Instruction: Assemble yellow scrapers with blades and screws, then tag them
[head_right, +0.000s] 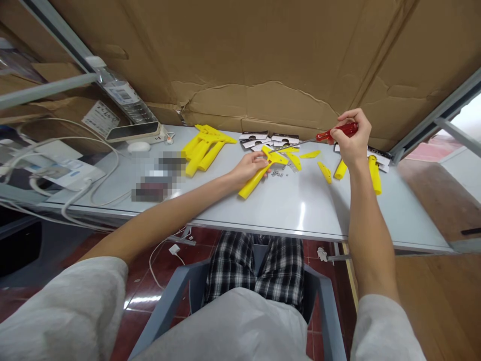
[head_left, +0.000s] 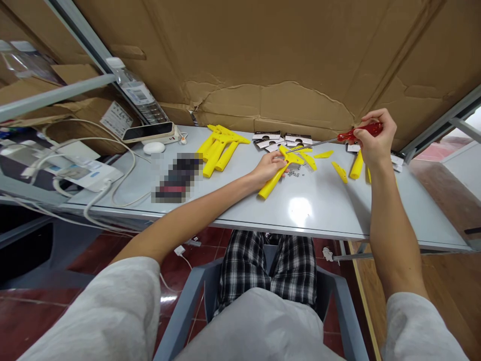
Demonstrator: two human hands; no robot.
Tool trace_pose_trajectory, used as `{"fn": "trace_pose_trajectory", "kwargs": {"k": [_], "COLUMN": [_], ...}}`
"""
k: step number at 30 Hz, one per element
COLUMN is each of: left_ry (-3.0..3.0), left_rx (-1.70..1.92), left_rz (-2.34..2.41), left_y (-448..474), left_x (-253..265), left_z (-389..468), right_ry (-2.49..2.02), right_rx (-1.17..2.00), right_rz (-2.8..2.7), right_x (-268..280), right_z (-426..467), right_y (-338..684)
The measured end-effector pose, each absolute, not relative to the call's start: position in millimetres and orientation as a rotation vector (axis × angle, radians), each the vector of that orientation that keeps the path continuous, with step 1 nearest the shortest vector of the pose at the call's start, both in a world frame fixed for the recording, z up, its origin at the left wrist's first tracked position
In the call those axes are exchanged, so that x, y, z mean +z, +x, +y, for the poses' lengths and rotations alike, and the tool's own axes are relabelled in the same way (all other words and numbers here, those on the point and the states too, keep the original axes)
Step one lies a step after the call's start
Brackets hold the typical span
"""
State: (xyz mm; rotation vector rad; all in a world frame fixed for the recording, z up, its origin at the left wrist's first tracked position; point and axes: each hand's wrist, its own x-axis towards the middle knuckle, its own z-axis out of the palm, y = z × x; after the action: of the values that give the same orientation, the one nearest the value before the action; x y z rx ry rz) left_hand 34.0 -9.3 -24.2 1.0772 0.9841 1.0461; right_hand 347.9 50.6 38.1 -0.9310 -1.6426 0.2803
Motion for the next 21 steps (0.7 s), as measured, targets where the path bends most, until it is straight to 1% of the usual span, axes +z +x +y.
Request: {"fn": "trace_pose_trajectory", "kwargs": {"k": [5,9,13,17,21], "left_ry": [1.076,1.052,1.001,0.962,0.917], "left_rx": [1.03,1.041,1.062,1.021,1.006], "left_rz": [0.993,0.967,0.976,0.988,1.009], "left_y": [33,32,31,30,28], "left_x": [-19,-21,-24,-21,-19], "left_z": [-15,-13,-10,-7,-7], "right_ry": [-1.029,-1.133,-1.174,-1.11,-0.99], "right_rx": [0.133,-0.151,-0.18,-0.144,-0.205], "right_rz": [-1.709,-1.929,-2.131,-2.289,-2.375], "right_x": [74,121,161,171,168], "right_z": [17,-5,-16,-19,-23], "right_y": [326,298,257,225,218]}}
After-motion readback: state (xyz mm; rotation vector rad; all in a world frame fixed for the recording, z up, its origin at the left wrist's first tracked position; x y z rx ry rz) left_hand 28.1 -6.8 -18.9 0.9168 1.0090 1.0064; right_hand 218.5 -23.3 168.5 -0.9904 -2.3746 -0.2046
